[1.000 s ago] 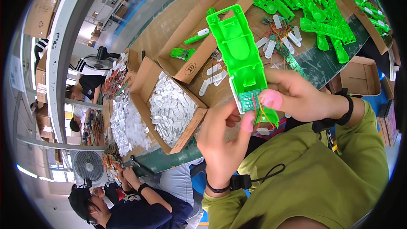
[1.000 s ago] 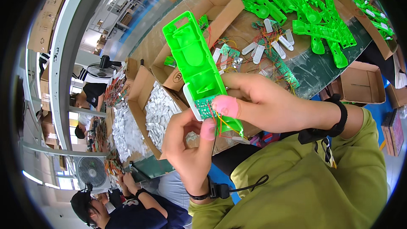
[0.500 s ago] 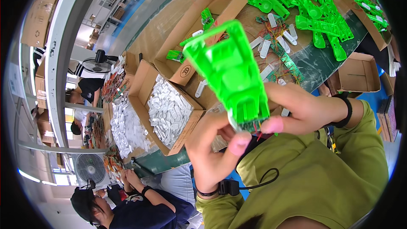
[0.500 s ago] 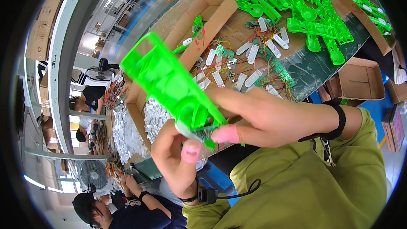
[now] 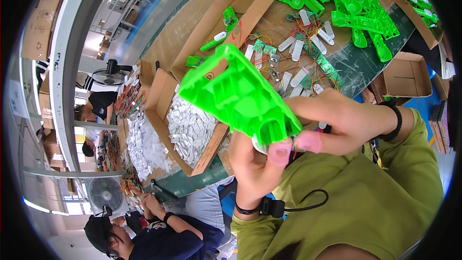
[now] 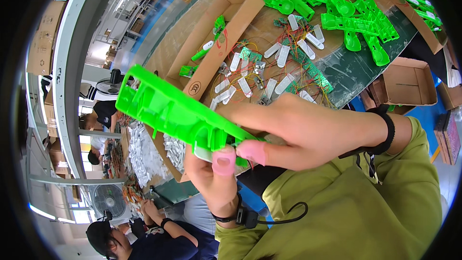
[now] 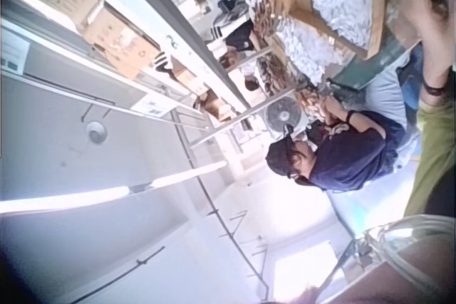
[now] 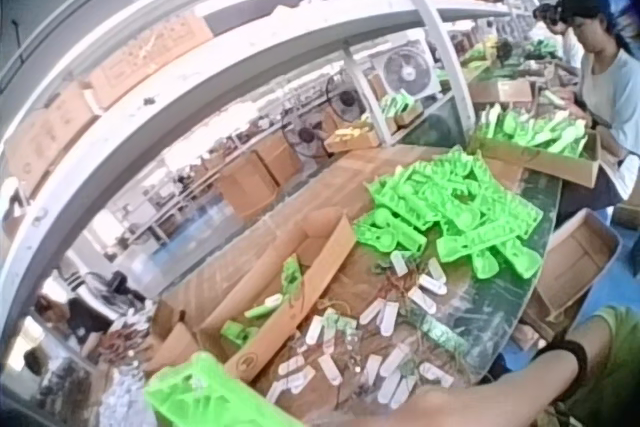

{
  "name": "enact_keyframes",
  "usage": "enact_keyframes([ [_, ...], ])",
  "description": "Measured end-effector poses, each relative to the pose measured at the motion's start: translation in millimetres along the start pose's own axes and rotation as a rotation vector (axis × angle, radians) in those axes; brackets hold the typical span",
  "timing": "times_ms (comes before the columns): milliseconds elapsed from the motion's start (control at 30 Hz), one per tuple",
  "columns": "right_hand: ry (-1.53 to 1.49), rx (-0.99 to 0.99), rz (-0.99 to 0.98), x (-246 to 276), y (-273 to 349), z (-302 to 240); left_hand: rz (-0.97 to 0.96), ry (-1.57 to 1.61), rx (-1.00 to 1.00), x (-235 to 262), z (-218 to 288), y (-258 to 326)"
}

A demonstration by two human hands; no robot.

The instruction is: Manual assembly of electronic toy components into plastic housings on a factory line.

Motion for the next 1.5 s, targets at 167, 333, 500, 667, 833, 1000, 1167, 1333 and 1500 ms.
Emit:
enact_keyframes([
  [167, 0.025, 0.088, 0.049, 6, -2, 0, -0.133, 0.341, 0.074, 1, -8, -7],
  [333, -0.552, -0.177, 0.048, -7, 8, 18, -0.078, 0.354, 0.033, 11, -13, -6],
  [500, -0.627, -0.357, -0.169, -39, 37, 40, 0.088, 0.288, -0.057, 21, -18, -13],
  [667, -0.933, -0.484, 0.109, -5, 32, -9, 0.235, -0.168, -0.14, 36, -24, -14],
  [833, -0.583, -0.288, 0.438, 25, 4, -15, 0.128, -0.057, -0.061, 21, -38, -6],
  [1000, -0.491, -0.19, 0.341, 38, -8, -13, 0.119, -0.18, 0.007, 20, -47, 2],
  [1167, -0.614, -0.099, 0.065, 17, -8, -6, 0.112, -0.143, 0.095, 24, -59, 10],
  [1333, -0.301, -0.486, 0.061, 22, -10, 20, 0.005, -0.322, -0.048, 13, -50, 9],
  [1500, -0.424, -0.507, 0.049, 20, -17, 35, -0.015, -0.553, -0.016, 16, -45, 13],
])
Point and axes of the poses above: each hand's wrist, its own y-axis away from the middle knuckle, its own x-axis out of the back of the hand, z = x × y, the point moved 5 cm from there along -y, towards the middle knuckle, and after that the axes turned 4 degrees about x, right-handed, at the moved point
